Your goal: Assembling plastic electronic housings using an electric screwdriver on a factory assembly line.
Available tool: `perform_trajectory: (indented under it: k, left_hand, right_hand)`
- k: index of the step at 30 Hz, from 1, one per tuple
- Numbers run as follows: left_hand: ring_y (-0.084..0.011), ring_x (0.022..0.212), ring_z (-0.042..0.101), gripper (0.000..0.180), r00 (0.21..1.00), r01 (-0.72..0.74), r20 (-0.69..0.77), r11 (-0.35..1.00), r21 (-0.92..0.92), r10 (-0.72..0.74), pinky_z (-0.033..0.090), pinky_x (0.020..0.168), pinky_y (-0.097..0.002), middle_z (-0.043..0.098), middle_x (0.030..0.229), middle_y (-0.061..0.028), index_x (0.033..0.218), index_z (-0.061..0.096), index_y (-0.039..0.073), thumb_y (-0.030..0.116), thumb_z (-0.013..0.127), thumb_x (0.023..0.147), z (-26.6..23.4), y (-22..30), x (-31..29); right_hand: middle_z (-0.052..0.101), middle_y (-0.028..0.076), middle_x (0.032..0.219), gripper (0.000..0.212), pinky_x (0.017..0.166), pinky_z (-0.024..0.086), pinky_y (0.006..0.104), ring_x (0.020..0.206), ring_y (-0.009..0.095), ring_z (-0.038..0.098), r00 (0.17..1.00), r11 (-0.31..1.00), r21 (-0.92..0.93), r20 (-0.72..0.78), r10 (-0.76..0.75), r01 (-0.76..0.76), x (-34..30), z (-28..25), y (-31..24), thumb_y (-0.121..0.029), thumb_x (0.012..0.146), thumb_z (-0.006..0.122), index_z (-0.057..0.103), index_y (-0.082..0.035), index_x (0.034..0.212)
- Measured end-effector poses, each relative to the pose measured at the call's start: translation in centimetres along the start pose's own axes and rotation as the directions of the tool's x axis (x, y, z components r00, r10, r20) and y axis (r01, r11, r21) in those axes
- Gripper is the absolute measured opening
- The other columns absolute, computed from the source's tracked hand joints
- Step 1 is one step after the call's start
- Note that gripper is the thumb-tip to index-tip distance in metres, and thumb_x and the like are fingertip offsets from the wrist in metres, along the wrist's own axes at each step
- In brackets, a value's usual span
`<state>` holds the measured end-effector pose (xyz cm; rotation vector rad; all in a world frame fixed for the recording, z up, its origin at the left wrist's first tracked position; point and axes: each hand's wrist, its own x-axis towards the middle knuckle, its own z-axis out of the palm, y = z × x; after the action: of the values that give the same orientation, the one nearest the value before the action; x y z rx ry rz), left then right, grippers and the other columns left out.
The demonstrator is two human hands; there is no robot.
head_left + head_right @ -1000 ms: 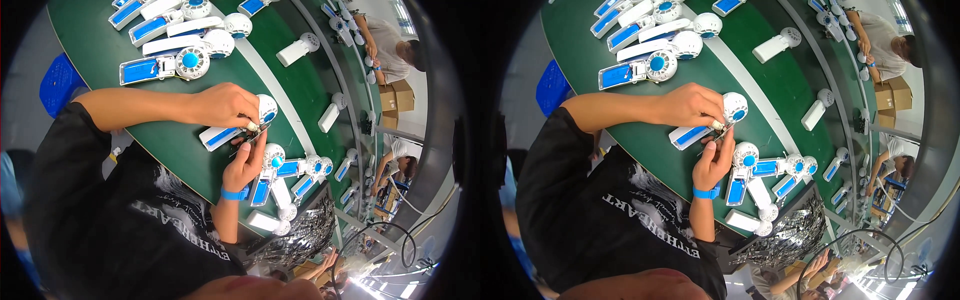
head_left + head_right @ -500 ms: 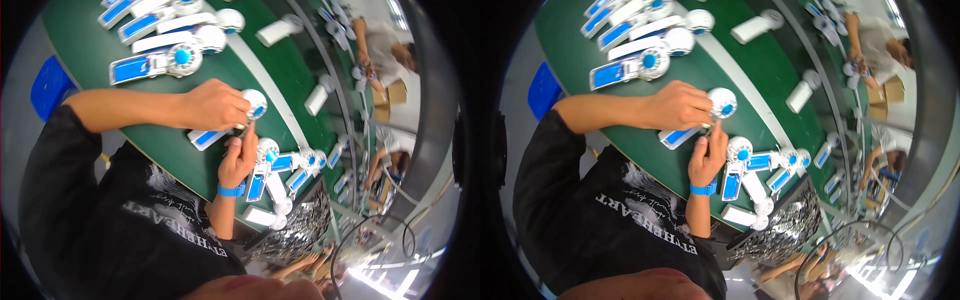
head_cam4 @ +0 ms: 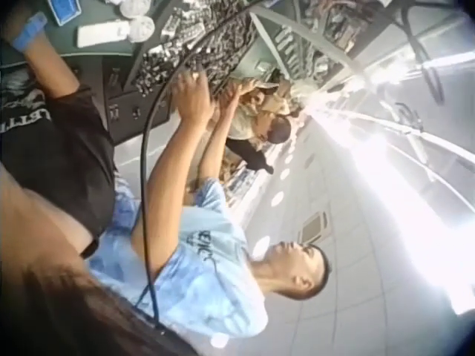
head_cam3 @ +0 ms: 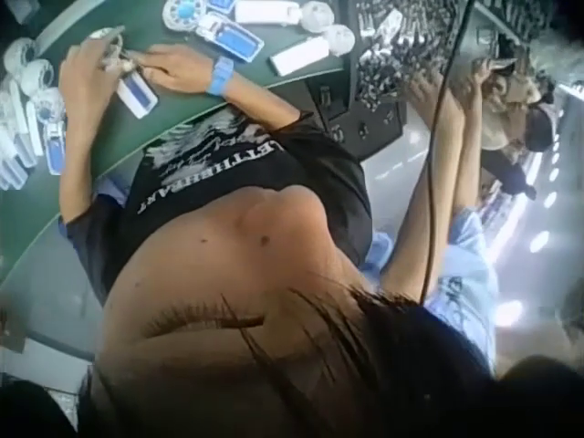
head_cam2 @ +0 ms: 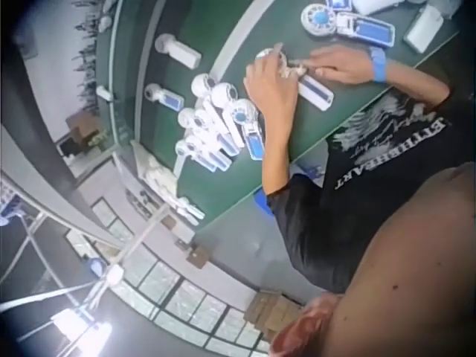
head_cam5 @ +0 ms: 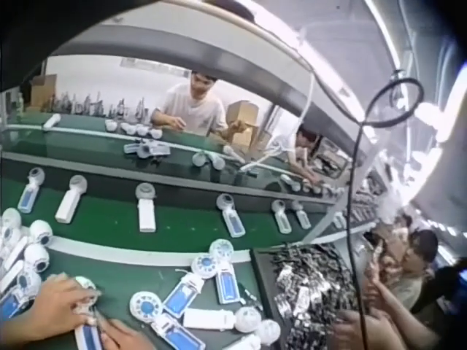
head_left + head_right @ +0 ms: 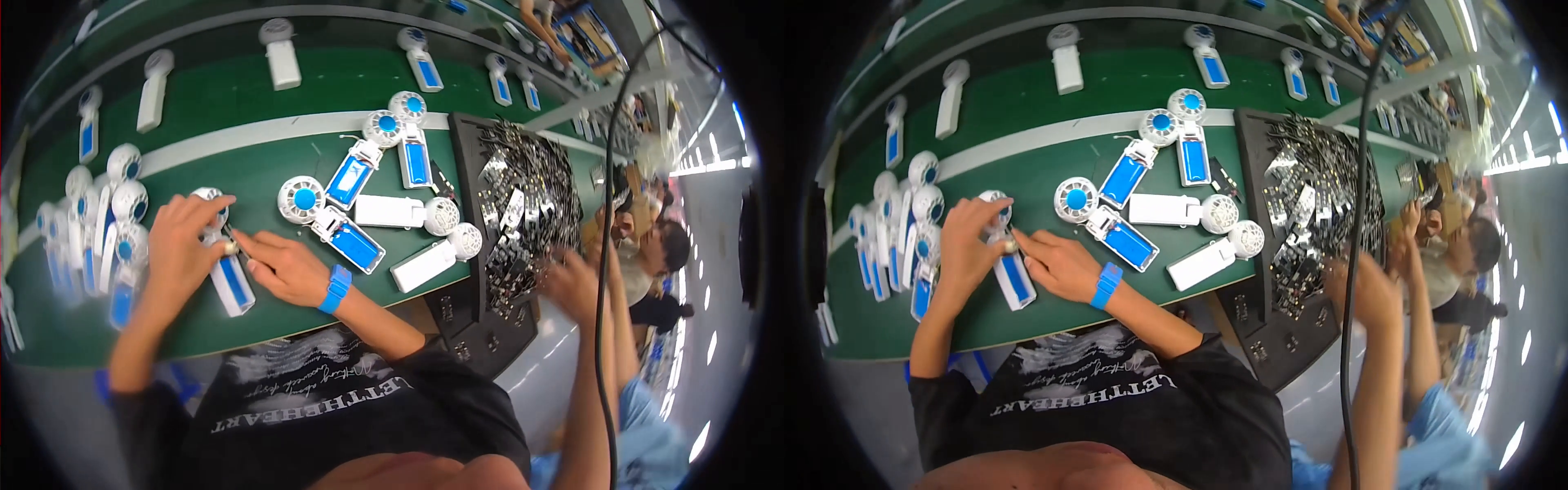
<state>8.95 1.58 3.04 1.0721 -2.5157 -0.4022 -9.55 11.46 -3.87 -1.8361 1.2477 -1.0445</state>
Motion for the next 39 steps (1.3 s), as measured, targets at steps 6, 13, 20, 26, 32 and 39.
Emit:
perform_trajectory:
  k: [6,13,20,26,32,39]
  left_hand:
    - [-0.0297,0.105,0.064,0.040,0.802,-0.393,0.454,0.915,-0.085,0.387,0.054,0.081,-0.0431,0.067,0.111,-0.0072,0.092,0.072,0.009,0.035,0.084,0.064,-3.2,-4.1,6.0]
    - [-0.0340,0.085,0.070,0.045,0.876,-0.144,0.483,0.962,0.233,0.015,0.055,0.076,-0.0466,0.072,0.093,-0.0139,0.092,0.075,0.007,0.050,0.071,0.080,-5.0,-12.8,13.5]
    - [-0.0384,0.085,0.073,0.052,0.776,0.561,-0.256,0.817,-0.134,-0.576,0.058,0.076,-0.0507,0.072,0.089,-0.0222,0.093,0.071,0.002,0.051,0.056,0.093,-13.0,-33.1,24.7]
    - [-0.0316,0.067,0.064,0.068,0.493,0.667,0.400,0.631,0.397,-0.773,0.053,0.057,-0.0482,0.065,0.076,-0.0164,0.137,0.054,0.005,0.047,0.070,0.086,-12.8,-30.7,24.3]
    - [-0.0442,0.094,0.072,0.116,0.803,0.459,0.158,0.766,0.450,-0.574,0.062,0.064,-0.0494,0.067,0.114,-0.0330,0.161,0.000,0.005,0.041,0.076,0.081,-7.7,-33.8,16.7]
    - [-0.0382,0.100,0.070,0.059,0.954,0.296,-0.042,0.919,0.259,-0.296,0.056,0.088,-0.0453,0.069,0.108,-0.0268,0.144,0.045,-0.001,0.022,0.061,0.092,-8.8,-44.7,13.9]
  right_hand:
    - [0.061,0.017,0.112,0.055,0.077,0.055,0.0435,0.090,0.039,0.065,0.991,0.983,-0.180,0.119,0.058,-0.036,0.9,-0.1,-1.6,-0.020,0.098,0.055,0.044,-0.007,0.150]
    - [0.069,0.018,0.103,0.041,0.075,0.057,0.0427,0.086,0.037,0.068,0.984,0.993,-0.119,-0.172,-0.046,0.026,-7.5,-2.2,-3.4,-0.006,0.088,0.065,0.066,-0.003,0.129]
    - [0.069,0.013,0.091,0.035,0.066,0.056,0.0377,0.075,0.030,0.067,0.946,0.946,-0.318,-0.281,-0.159,0.065,-11.8,-1.1,-2.0,0.003,0.077,0.066,0.072,0.000,0.111]
    - [0.067,0.011,0.084,0.038,0.059,0.054,0.0368,0.067,0.027,0.065,0.900,0.948,-0.271,-0.352,-0.258,0.166,-10.7,-2.1,-1.4,0.003,0.071,0.067,0.073,-0.001,0.108]
    - [0.070,0.009,0.084,0.034,0.048,0.049,0.0361,0.063,0.022,0.064,0.824,0.689,-0.720,-0.342,-0.451,0.078,-8.9,-12.6,-3.8,0.001,0.070,0.067,0.072,-0.009,0.101]
    - [0.063,0.021,0.118,0.038,0.082,0.057,0.0491,0.100,0.042,0.066,0.682,0.161,-0.674,-0.650,0.336,-0.721,-12.9,-28.1,4.3,-0.012,0.083,0.067,0.064,-0.007,0.121]
